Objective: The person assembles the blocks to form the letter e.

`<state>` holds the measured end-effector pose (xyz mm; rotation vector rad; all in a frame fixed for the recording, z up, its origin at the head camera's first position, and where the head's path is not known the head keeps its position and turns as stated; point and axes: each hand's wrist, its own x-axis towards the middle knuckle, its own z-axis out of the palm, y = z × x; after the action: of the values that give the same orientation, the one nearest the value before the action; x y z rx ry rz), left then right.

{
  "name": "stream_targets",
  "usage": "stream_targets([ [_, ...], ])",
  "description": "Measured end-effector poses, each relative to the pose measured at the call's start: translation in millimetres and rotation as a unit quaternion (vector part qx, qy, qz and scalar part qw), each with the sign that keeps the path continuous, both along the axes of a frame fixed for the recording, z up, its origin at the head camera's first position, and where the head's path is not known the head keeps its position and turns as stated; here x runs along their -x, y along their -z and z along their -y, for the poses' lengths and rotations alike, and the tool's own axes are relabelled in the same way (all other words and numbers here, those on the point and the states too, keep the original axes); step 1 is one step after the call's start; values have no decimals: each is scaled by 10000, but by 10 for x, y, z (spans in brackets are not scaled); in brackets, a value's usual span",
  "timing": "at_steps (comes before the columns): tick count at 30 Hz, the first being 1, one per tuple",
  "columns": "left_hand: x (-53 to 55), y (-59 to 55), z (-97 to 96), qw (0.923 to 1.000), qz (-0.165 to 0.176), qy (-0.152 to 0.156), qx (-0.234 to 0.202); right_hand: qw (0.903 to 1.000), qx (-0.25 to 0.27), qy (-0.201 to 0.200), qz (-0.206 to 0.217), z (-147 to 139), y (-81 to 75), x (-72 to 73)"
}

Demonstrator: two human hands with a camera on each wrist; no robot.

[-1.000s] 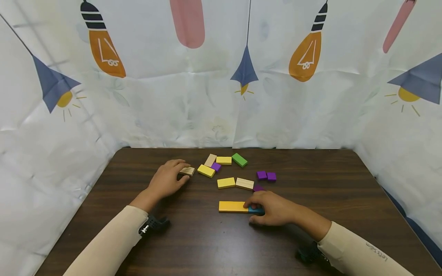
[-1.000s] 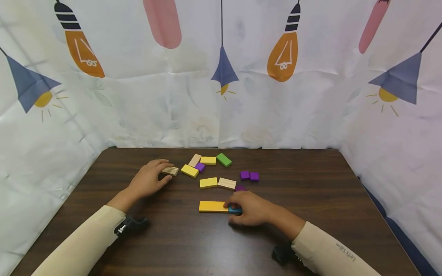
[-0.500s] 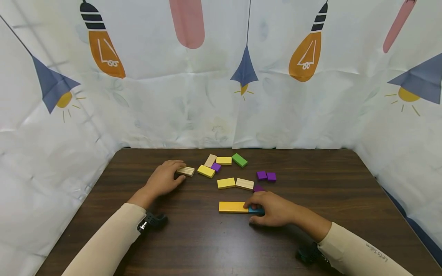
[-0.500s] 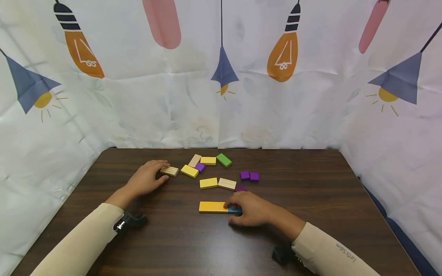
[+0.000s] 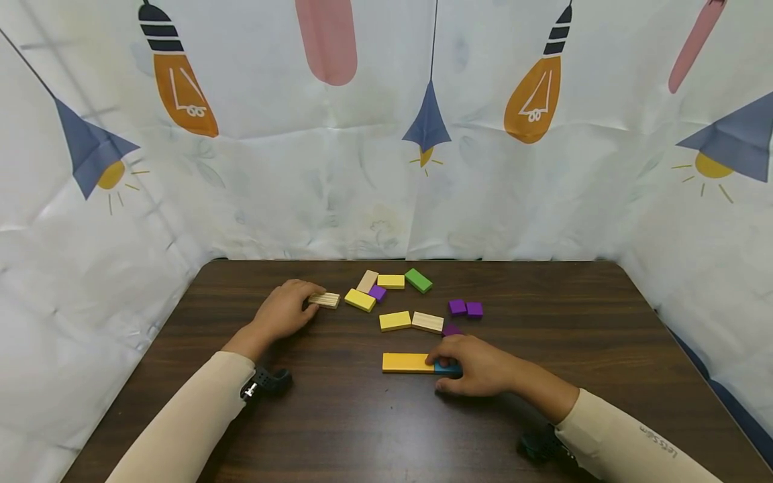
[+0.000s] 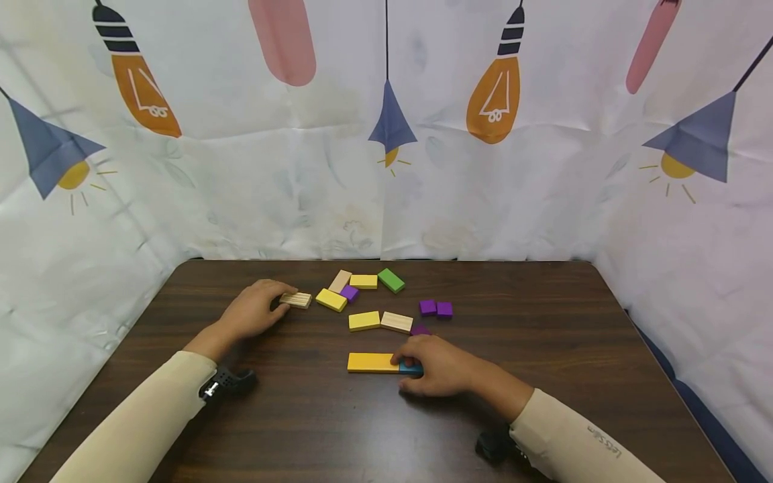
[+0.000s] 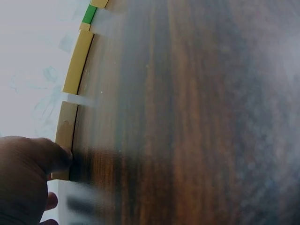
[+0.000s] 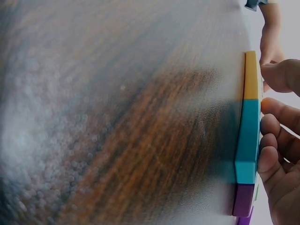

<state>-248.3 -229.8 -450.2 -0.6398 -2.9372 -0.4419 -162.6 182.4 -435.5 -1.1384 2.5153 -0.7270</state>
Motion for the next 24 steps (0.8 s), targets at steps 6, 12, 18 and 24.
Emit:
stream_targets([
  [6, 14, 2, 15, 9999, -29, -8, 165, 10000, 9, 11, 1, -3, 10, 5],
  [12, -44, 0, -12, 9999, -53, -93, 115, 9998, 120, -108, -120, -4, 25, 13],
  [18, -156, -27, -106, 9998, -219, -6, -36, 9998, 117, -101, -78, -3, 19, 15],
  [24, -281, -54, -252, 9996, -256, 102, -101, 10000, 35, -19, -1, 2, 7, 5],
])
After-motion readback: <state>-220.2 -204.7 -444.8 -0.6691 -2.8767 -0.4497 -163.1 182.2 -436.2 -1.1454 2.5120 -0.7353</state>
